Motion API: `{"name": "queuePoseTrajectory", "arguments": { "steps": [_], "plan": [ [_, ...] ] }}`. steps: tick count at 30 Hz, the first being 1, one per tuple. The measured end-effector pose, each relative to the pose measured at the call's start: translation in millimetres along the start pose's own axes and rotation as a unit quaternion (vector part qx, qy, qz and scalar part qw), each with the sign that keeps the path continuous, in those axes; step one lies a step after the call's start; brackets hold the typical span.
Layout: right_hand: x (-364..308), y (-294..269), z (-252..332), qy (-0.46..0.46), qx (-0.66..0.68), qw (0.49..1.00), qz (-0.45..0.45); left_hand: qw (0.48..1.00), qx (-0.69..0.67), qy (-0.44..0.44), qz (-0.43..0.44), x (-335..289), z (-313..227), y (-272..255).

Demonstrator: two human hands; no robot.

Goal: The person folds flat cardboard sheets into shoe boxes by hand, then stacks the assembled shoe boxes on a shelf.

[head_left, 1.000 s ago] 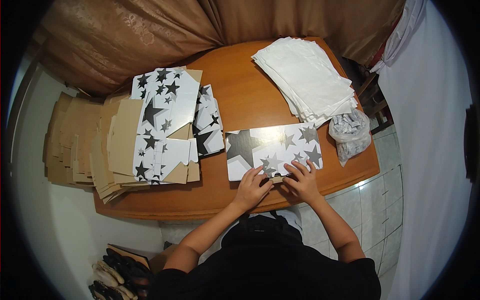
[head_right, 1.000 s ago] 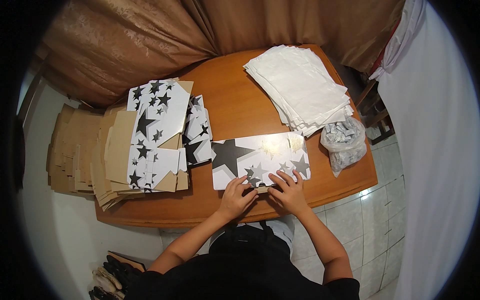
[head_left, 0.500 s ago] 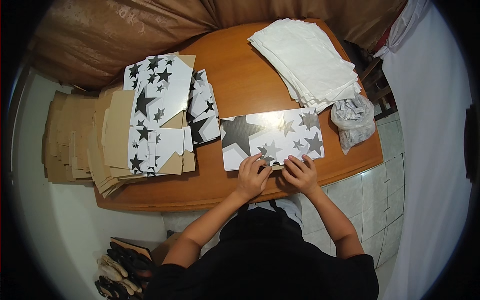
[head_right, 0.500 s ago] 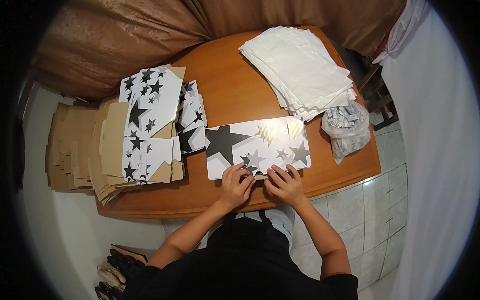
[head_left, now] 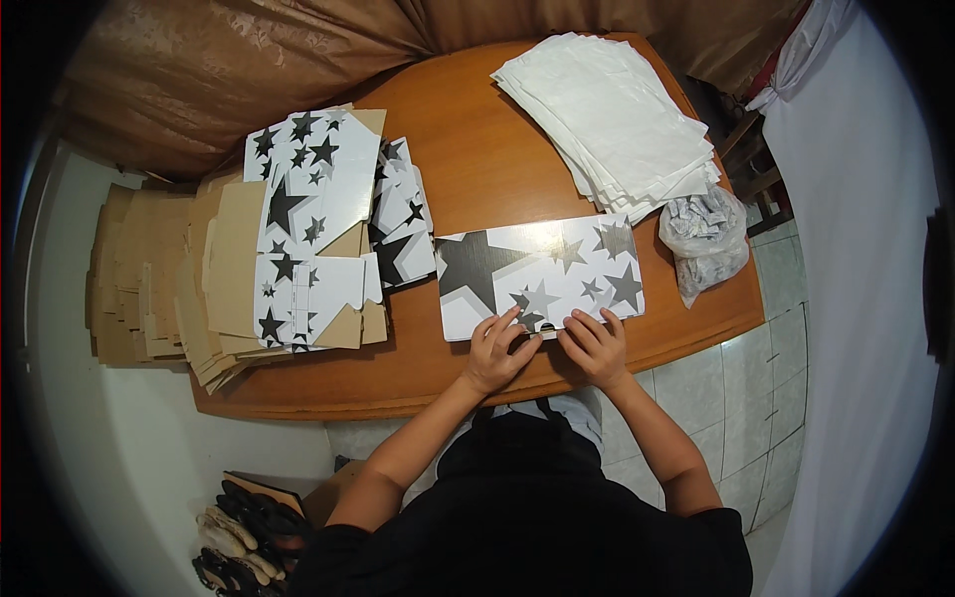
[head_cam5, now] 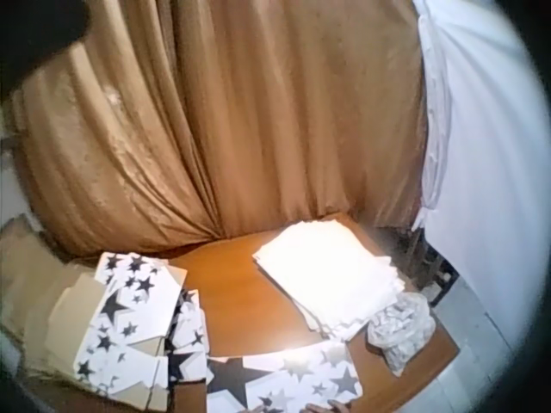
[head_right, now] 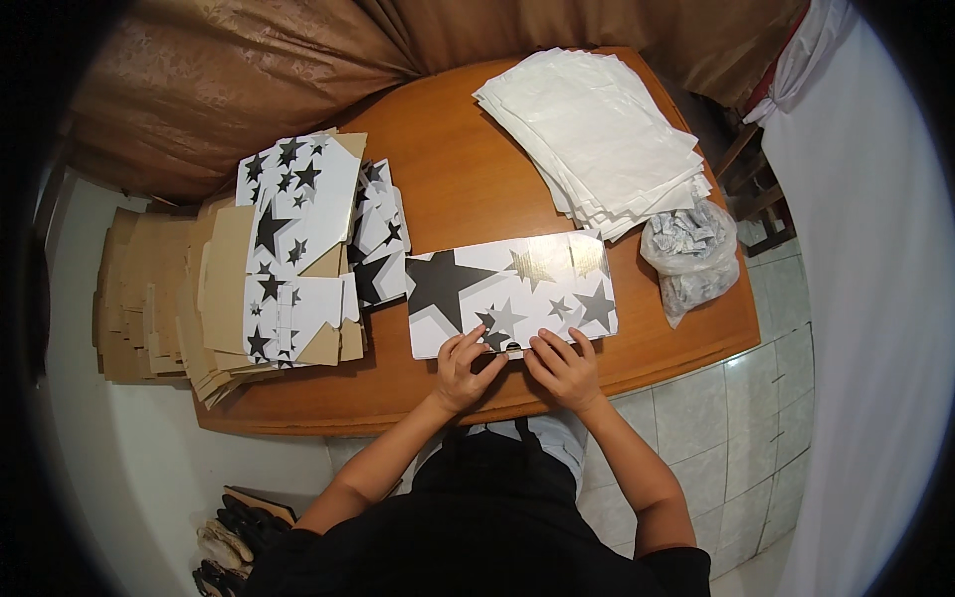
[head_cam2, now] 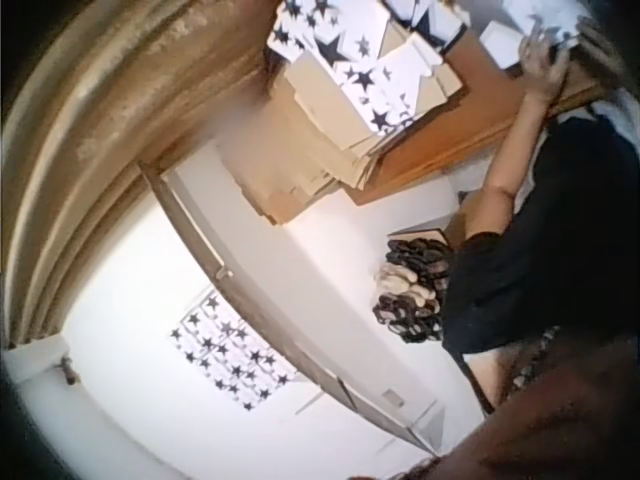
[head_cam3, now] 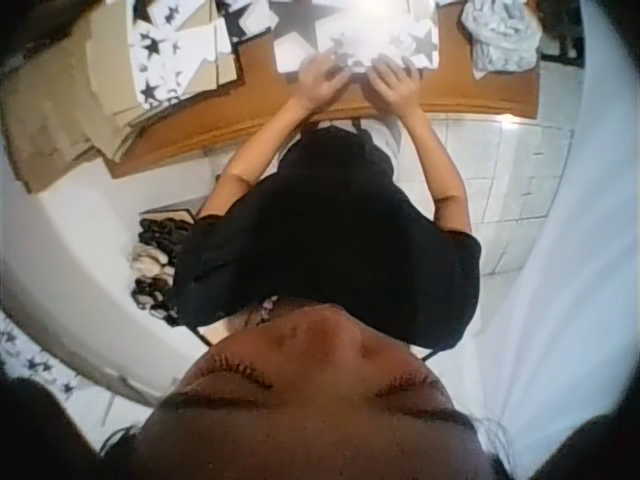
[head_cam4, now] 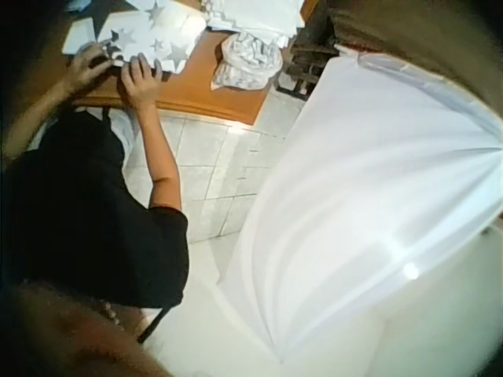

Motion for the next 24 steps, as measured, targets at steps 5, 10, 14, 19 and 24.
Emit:
{"name": "queuePoseTrajectory", "arguments": {
  "steps": [5, 10, 14, 19, 24],
  "plan": [
    [-2, 3, -1, 0.002, 0.004, 1.000, 0.000, 1.000, 0.005, -0.011, -0.003, 3, -2, 2],
    [1, 2, 2, 0.008, 0.009, 1.000, -0.011, 1.000, 0.001, -0.019, -0.024, 6, -3, 2],
    [4, 2, 7, 0.034, 0.021, 0.999, -0.029, 0.999, 0.003, -0.033, -0.016, 10, -8, 3],
    [5, 4, 11, 0.061, 0.022, 0.997, -0.035, 0.996, -0.031, -0.086, -0.023, 9, -7, 3],
    [11, -3, 14, 0.085, 0.023, 0.996, -0.021, 0.995, -0.021, -0.095, 0.021, 25, -6, -8]
  ]
}}
Point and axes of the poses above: each hand's wrist, its own x-axis towards the middle knuckle, its own y-axis out of the palm, z = x × y, the point moved 1 cm from there along x, towards the middle knuckle, and after that the axes turned 7 degrees about y, right-handed, at the moved point
